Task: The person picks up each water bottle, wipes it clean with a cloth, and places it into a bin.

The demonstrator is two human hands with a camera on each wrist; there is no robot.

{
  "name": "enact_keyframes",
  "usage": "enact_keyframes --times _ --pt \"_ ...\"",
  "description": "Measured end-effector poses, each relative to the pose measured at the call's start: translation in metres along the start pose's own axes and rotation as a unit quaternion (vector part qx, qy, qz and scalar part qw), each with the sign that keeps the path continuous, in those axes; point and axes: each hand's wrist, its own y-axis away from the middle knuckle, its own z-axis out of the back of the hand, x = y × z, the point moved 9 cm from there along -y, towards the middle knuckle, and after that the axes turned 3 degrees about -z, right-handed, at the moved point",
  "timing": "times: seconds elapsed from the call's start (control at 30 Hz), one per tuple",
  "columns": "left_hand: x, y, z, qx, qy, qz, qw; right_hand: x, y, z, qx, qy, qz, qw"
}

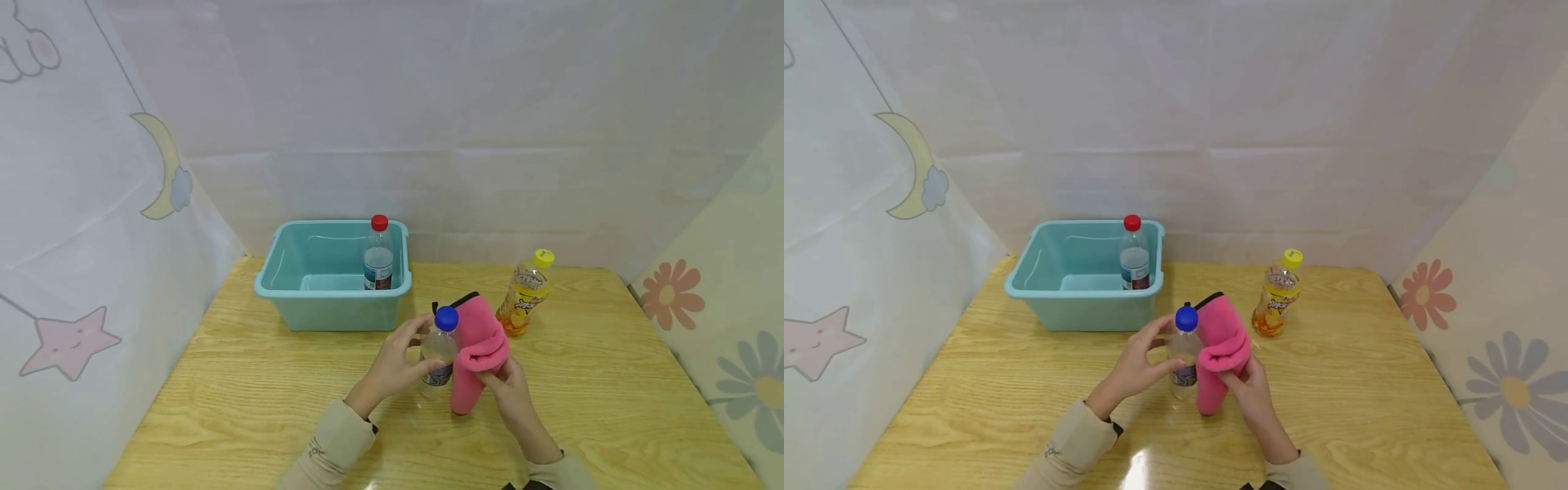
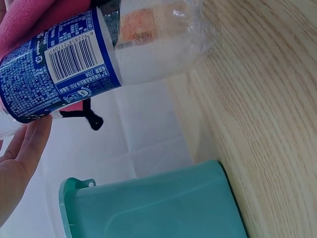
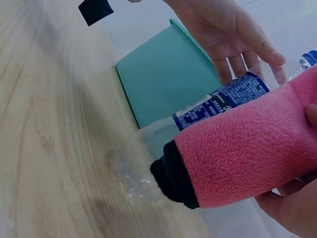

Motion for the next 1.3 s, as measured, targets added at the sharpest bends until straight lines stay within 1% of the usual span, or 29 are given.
enact_keyframes --times 0.2,0.37,0.47,0.57,0.67,0.77,0.9,1.13,1.23,1.27,1.3 --pt "-0.001 0.000 0.000 -0.002 -0.001 -0.003 1.0000 -0.016 0.001 0.003 -0.015 -0.015 -0.052 0.998" --pt "0.001 0.000 0.000 -0.002 0.002 0.000 1.0000 -0.030 0.002 0.004 -0.030 -0.013 -0.097 0.995" --pt "0.002 0.000 0.000 0.001 0.008 0.003 1.0000 -0.039 0.002 0.005 -0.039 -0.005 -0.128 0.991" --pt "0.005 0.001 0.000 0.005 0.014 0.011 0.9998 -0.047 0.004 0.006 -0.049 0.013 -0.162 0.986" --pt "0.008 0.001 -0.001 0.011 0.020 0.021 0.9995 -0.054 0.005 0.007 -0.052 0.034 -0.186 0.980" --pt "0.009 0.000 -0.002 0.017 0.020 0.023 0.9994 -0.057 0.006 0.008 -0.054 0.050 -0.201 0.977" --pt "0.008 -0.001 -0.001 0.019 0.014 0.017 0.9996 -0.060 0.006 0.009 -0.053 0.065 -0.215 0.973" --pt "0.011 -0.001 -0.003 0.010 0.012 0.020 0.9997 -0.061 0.008 0.012 -0.051 0.104 -0.234 0.965" --pt "0.011 -0.002 -0.003 0.003 0.020 0.016 0.9997 -0.061 0.008 0.014 -0.055 0.108 -0.240 0.963" --pt "0.010 -0.002 -0.002 0.001 0.021 0.014 0.9997 -0.061 0.008 0.015 -0.056 0.108 -0.240 0.963" --pt "0.006 -0.003 -0.001 0.002 0.024 0.018 0.9995 -0.061 0.009 0.016 -0.057 0.107 -0.241 0.963"
